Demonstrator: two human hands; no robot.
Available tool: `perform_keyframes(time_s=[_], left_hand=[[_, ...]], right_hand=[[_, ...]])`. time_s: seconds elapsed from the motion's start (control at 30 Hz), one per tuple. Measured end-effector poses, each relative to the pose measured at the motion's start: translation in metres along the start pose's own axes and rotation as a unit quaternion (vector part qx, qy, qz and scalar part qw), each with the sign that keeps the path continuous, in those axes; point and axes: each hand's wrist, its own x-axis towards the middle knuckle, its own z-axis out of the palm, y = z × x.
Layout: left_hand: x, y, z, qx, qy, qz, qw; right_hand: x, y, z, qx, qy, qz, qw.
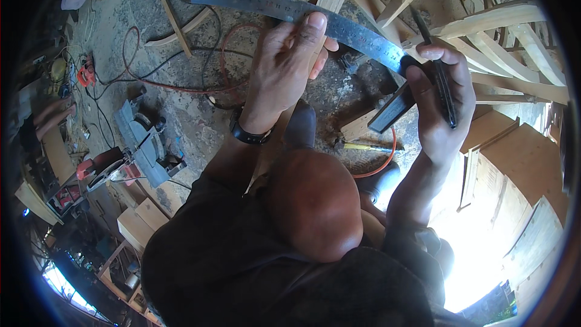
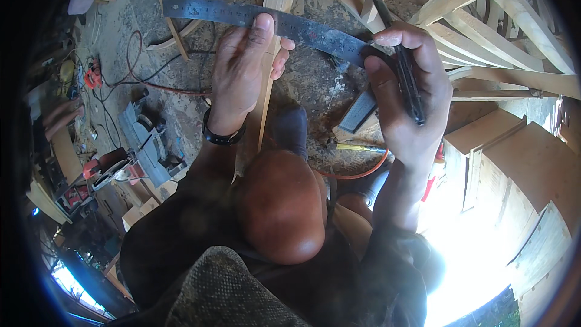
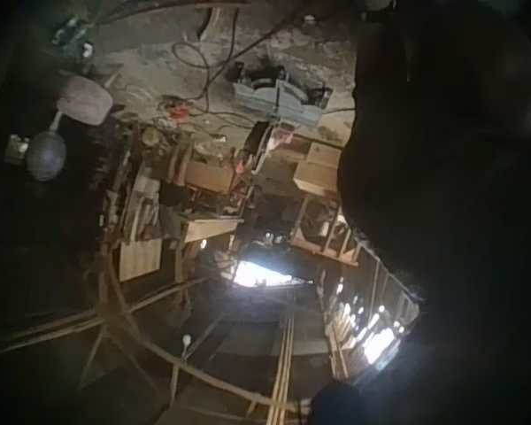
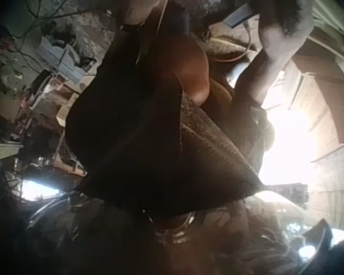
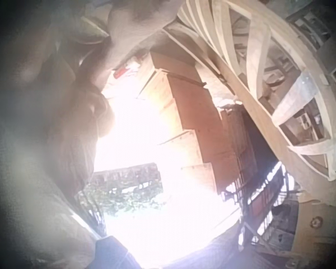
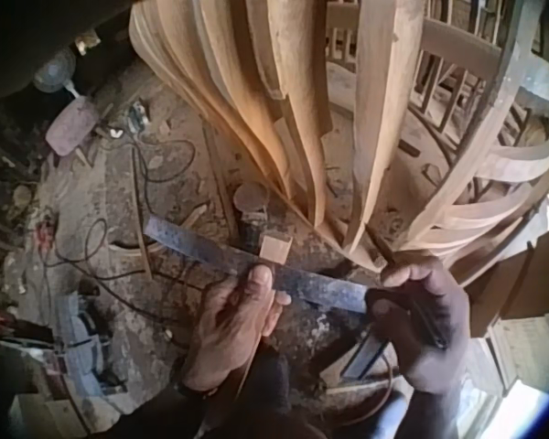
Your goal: The person measures a wooden slat using a ruler and a square, marks it with a pencil, and cuts it using a miter saw. Then the person sands a small wooden block by holding it against a handheld power sander.
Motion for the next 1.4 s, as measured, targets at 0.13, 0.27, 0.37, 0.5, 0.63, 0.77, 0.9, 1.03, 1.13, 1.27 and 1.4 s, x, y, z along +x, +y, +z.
perform_keyframes(time_s=[0.13,0.27,0.37,0.5,0.63,0.77,0.9,1.03,1.13,1.27,1.4], left_hand=[[-0.001,0.002,0.002,0.004,0.019,0.002,1.000],[-0.002,-0.003,0.005,0.031,0.020,0.031,0.999],[-0.002,-0.001,0.011,0.059,0.027,0.055,0.996],[-0.005,0.001,0.005,0.125,0.028,0.065,0.990],[-0.007,0.005,0.017,0.128,0.044,0.062,0.989],[-0.008,0.003,0.012,0.138,0.034,0.067,0.988],[-0.010,0.006,0.009,0.188,0.034,0.087,0.978],[-0.010,0.006,0.005,0.164,0.055,0.086,0.981],[-0.009,0.007,0.004,0.182,0.049,0.082,0.979],[-0.008,0.009,0.007,0.183,0.053,0.102,0.976],[-0.011,0.007,0.010,0.172,0.054,0.118,0.977]], right_hand=[[-0.005,-0.014,0.006,-0.071,0.030,-0.128,0.989],[0.000,-0.026,0.031,-0.083,-0.035,-0.138,0.986],[0.000,-0.025,0.039,-0.078,-0.033,-0.096,0.992],[0.001,-0.024,0.039,-0.075,-0.032,-0.079,0.994],[0.005,-0.020,0.029,-0.056,-0.038,-0.092,0.993],[0.004,-0.020,0.032,-0.076,-0.039,-0.104,0.991],[0.002,-0.023,0.032,-0.115,-0.034,-0.118,0.986],[-0.002,-0.033,0.025,-0.149,-0.033,-0.051,0.987],[0.000,-0.024,0.024,-0.137,-0.026,-0.088,0.986],[0.000,-0.021,0.028,-0.086,-0.028,-0.123,0.988],[0.003,-0.027,0.030,-0.107,-0.058,-0.114,0.986]])
